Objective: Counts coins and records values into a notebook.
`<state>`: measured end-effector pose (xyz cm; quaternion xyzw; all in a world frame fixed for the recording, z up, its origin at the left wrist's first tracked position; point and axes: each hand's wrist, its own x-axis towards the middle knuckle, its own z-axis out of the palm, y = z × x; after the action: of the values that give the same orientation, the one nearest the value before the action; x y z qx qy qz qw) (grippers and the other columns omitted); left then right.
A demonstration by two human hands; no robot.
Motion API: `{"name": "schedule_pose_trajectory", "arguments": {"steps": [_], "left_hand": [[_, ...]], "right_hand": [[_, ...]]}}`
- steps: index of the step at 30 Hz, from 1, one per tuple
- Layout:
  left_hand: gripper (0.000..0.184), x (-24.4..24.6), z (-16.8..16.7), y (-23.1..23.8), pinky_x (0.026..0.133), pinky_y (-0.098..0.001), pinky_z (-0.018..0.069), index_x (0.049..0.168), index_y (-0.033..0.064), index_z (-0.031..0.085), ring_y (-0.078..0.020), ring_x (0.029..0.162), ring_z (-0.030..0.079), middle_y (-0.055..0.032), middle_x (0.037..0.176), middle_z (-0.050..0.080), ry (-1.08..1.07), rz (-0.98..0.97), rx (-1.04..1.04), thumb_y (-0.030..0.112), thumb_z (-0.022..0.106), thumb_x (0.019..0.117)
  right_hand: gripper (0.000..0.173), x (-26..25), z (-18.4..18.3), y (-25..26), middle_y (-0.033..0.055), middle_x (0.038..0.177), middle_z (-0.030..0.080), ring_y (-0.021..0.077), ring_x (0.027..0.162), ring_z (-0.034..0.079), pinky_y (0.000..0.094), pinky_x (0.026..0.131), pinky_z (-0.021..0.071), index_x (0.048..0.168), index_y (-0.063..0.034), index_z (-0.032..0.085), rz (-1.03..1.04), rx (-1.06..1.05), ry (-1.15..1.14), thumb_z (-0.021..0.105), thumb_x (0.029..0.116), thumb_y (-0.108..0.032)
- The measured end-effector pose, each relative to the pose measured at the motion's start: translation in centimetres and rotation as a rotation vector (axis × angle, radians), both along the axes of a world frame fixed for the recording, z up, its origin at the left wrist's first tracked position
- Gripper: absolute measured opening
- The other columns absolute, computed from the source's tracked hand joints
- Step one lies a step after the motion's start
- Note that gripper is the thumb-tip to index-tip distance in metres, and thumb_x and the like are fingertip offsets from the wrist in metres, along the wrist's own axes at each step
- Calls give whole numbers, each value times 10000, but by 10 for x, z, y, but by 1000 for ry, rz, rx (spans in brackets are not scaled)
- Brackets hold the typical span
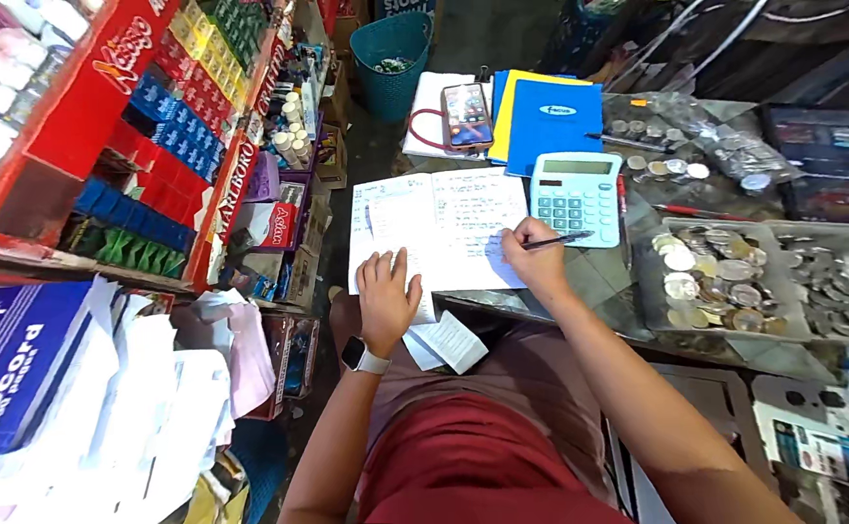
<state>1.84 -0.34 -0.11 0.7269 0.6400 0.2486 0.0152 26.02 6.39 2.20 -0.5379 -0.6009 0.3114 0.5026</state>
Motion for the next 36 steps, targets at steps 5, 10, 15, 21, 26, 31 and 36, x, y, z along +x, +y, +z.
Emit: {"name": "schedule_pose_trajectory", "arguments": {"steps": [5, 10, 15, 21, 26, 31, 36], "left_hand": [[508, -2, -1, 1, 1102, -643, 345, 1373, 80, 650, -470, 1296, 529, -223, 1342, 625, 11, -10, 2, 389, 468, 1013], [513, -3, -1, 0, 1107, -628, 344, 1365, 88, 658, -458, 1300, 530, -215, 1338, 630, 24, 0, 7, 400, 445, 1017], [509, -4, -1, 0, 1103, -635, 344, 1368, 78, 651, -471, 1294, 530, -226, 1342, 626, 19, -8, -5, 392, 453, 1020], [516, -4, -2, 0, 1106, -628, 345, 1368, 87, 654, -457, 1297, 533, -215, 1337, 631, 32, 0, 10, 400, 438, 1020], [523, -4, -3, 1, 1107, -618, 344, 1369, 87, 652, -452, 1291, 537, -217, 1329, 632, 31, -4, 13, 410, 432, 1021], [521, -4, -4, 0, 1113, -619, 330, 1367, 86, 653, -454, 1299, 528, -215, 1338, 627, 32, 3, 20, 405, 433, 1019], [518, -4, -4, 0, 1111, -619, 334, 1366, 87, 655, -450, 1295, 534, -215, 1334, 631, 35, 6, 21, 403, 440, 1017]], "right_hand": [[319, 3, -5, 2, -15, 605, 442, 29, 504, 450, 171, 501, 407, 681, -90, 411, -5, 8, -54, 621, 915, -37], [324, 2, -3, 0, -29, 585, 436, 22, 490, 442, 168, 491, 395, 679, -106, 405, -15, -4, -22, 608, 923, -41], [322, 1, -2, 0, -4, 614, 435, 50, 510, 435, 195, 495, 388, 676, -92, 399, -18, -8, -54, 597, 925, -41], [330, 0, -1, -1, -27, 588, 432, 27, 488, 435, 172, 483, 389, 667, -112, 399, -23, -19, -8, 602, 912, -26], [334, 8, 1, 1, -75, 535, 422, 8, 441, 445, 173, 456, 426, 678, -149, 390, -42, -45, 87, 600, 900, -14], [315, 7, -2, 0, -64, 565, 442, 4, 473, 467, 167, 489, 439, 695, -128, 407, -33, -20, 39, 608, 921, -40], [320, 7, -4, 0, -60, 556, 435, 7, 467, 452, 162, 481, 408, 680, -129, 411, -18, -15, 26, 613, 915, -46]]}}
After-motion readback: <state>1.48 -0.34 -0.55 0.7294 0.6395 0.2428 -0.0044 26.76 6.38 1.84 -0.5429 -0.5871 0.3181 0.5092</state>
